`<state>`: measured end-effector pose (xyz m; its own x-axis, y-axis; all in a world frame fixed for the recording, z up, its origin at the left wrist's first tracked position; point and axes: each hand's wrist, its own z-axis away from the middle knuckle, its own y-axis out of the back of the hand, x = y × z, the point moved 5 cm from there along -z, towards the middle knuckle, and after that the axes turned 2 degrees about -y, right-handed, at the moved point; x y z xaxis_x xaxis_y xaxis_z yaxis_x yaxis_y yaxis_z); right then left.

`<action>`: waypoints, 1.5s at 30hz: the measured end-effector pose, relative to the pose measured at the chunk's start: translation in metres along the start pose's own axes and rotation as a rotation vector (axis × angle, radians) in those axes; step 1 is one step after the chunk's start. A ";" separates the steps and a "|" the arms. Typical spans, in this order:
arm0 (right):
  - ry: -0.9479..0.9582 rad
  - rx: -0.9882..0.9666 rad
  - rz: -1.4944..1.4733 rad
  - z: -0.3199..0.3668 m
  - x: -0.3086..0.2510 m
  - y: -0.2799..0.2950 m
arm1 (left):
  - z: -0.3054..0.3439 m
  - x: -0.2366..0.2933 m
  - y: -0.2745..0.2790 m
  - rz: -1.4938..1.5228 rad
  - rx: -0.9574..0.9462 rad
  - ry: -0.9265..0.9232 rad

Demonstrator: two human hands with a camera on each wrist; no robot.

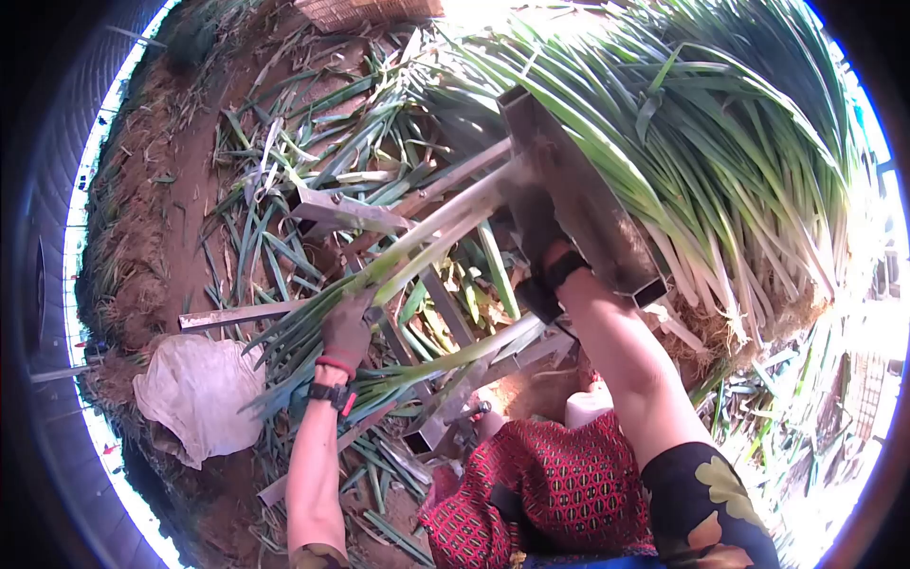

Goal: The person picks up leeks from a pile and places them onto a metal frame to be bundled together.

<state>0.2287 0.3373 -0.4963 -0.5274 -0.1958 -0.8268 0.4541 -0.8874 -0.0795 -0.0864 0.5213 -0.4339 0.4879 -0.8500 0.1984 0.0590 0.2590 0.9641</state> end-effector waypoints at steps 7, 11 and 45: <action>0.498 -0.187 0.608 0.027 0.005 0.036 | 0.026 0.067 0.034 -0.255 0.160 -0.134; 0.860 -0.473 1.194 0.129 0.023 0.017 | 0.078 0.079 0.010 -0.098 -0.149 -0.161; 1.232 -0.040 1.285 0.120 -0.046 -0.029 | 0.007 0.067 0.043 -0.247 0.276 -0.036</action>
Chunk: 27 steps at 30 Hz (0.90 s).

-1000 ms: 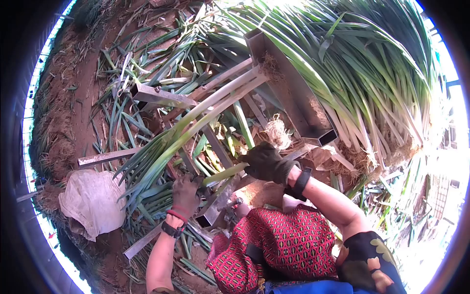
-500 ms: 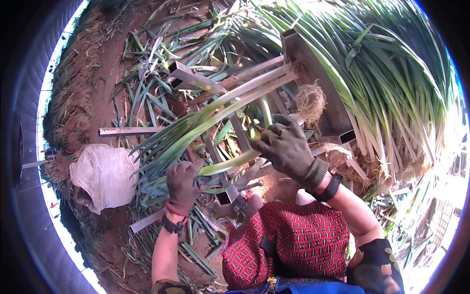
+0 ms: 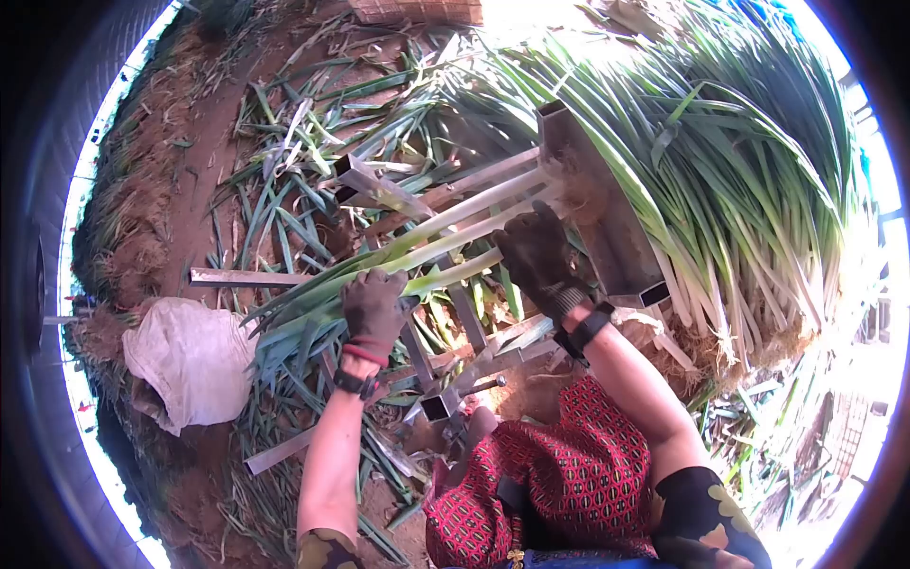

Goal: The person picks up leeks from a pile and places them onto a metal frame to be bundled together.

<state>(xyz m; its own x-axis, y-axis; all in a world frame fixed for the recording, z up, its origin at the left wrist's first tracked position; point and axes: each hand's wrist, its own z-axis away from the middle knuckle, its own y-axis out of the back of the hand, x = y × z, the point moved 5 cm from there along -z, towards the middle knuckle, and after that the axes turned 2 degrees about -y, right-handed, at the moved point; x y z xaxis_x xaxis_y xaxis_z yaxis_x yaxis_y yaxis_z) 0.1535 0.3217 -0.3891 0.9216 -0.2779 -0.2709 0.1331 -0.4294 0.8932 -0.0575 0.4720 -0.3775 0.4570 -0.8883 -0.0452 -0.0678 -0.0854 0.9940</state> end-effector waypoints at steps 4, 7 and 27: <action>-0.005 0.060 0.012 0.025 0.012 -0.035 | -0.007 0.019 -0.027 -0.074 -0.142 0.067; -0.002 0.031 0.082 0.029 0.000 -0.015 | 0.002 0.018 -0.015 -0.052 -0.236 0.104; 0.176 0.246 -0.038 -0.025 -0.100 0.160 | 0.048 0.033 0.251 -0.383 0.506 -0.100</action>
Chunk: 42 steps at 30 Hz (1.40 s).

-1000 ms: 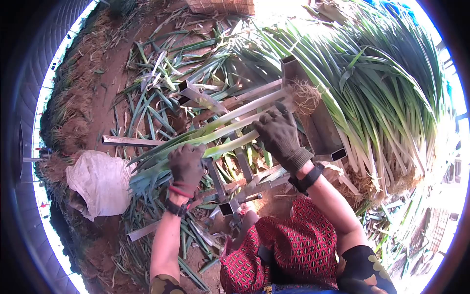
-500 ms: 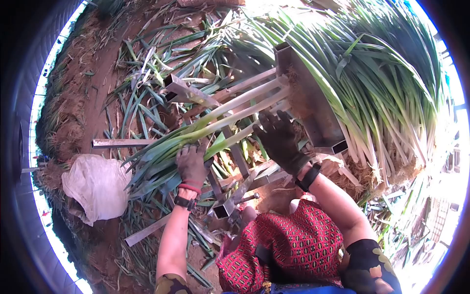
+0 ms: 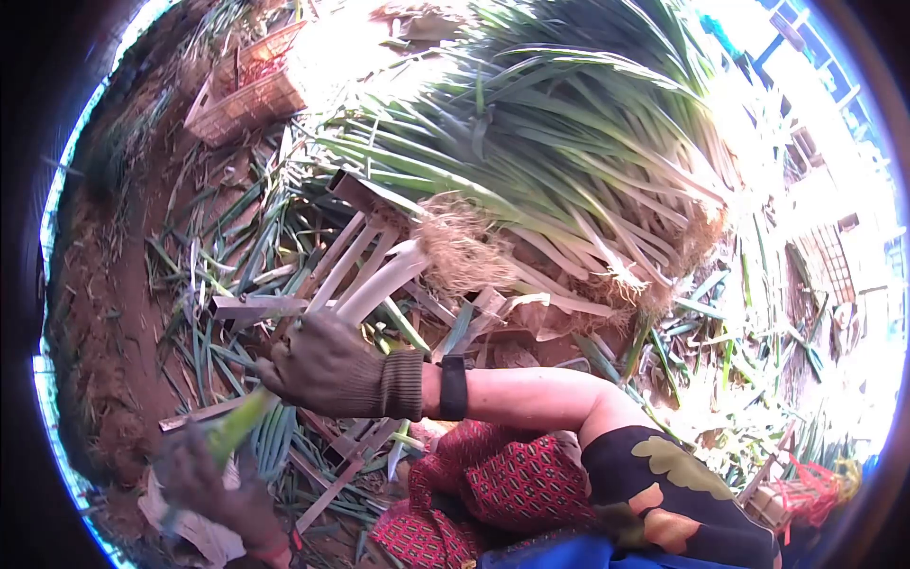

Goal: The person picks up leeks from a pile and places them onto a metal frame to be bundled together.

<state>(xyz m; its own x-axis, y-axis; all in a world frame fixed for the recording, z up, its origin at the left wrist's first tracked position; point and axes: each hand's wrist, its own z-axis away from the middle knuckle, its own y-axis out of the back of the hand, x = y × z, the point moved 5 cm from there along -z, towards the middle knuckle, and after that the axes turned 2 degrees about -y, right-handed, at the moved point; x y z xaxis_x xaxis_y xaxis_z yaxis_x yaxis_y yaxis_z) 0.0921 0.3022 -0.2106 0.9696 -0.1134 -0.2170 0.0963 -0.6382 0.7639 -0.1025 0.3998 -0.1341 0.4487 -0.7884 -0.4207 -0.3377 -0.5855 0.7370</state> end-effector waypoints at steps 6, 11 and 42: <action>-0.351 0.271 0.060 0.038 0.096 0.109 | -0.039 0.035 0.063 0.164 0.229 0.047; -0.695 0.172 0.216 0.151 0.200 0.073 | -0.004 0.073 0.008 0.299 0.022 -0.124; -0.763 -0.328 0.446 0.366 0.320 0.013 | 0.011 0.141 -0.061 0.963 -0.644 0.515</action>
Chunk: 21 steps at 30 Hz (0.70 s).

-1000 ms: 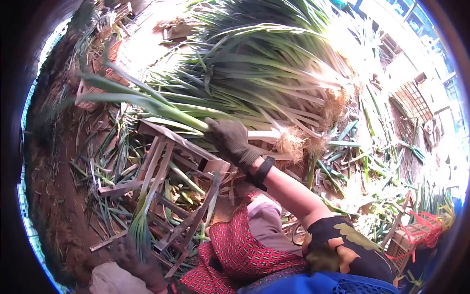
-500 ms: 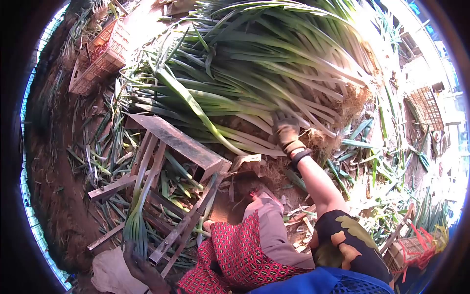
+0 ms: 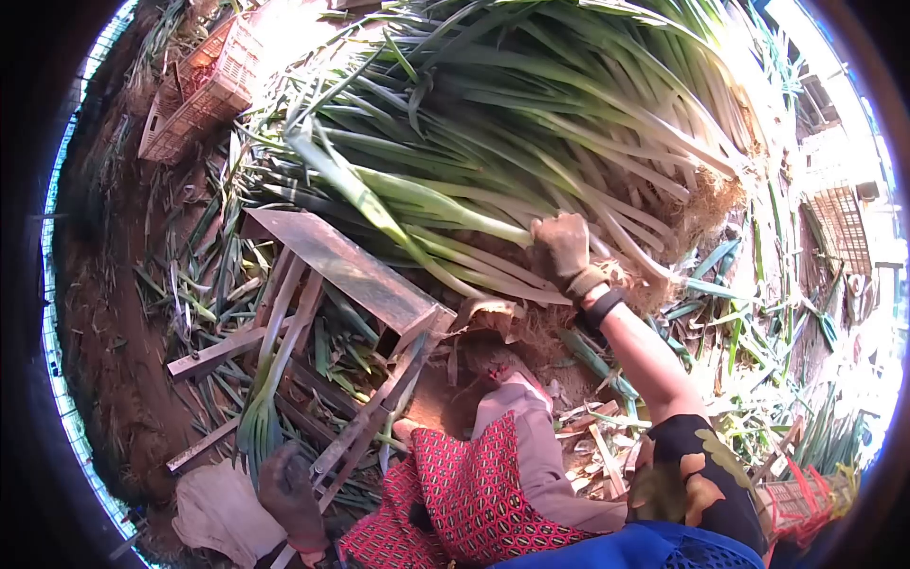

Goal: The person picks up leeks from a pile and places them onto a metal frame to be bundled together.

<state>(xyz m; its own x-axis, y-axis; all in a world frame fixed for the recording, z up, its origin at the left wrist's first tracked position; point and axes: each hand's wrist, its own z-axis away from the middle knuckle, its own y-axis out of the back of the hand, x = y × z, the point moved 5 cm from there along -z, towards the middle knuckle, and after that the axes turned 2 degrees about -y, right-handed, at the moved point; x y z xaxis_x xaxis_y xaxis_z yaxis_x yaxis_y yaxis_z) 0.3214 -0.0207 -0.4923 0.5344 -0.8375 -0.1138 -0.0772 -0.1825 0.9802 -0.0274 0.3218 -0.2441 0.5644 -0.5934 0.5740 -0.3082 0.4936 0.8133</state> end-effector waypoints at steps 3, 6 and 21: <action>-0.063 -0.018 -0.028 0.004 -0.013 -0.032 | 0.000 -0.005 0.000 -0.007 0.006 -0.020; -0.095 -0.105 -0.095 -0.002 -0.033 -0.045 | 0.000 -0.005 0.000 0.030 0.009 0.036; -0.498 -0.408 -0.886 -0.068 0.034 0.012 | 0.000 -0.002 -0.001 -0.015 -0.017 -0.028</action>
<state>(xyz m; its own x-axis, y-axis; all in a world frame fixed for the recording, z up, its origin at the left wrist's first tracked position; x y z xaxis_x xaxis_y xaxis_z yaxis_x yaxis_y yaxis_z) 0.3958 -0.0166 -0.4730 -0.1446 -0.6243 -0.7677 0.5005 -0.7154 0.4875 -0.0286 0.3223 -0.2459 0.5469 -0.6183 0.5644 -0.2869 0.4950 0.8202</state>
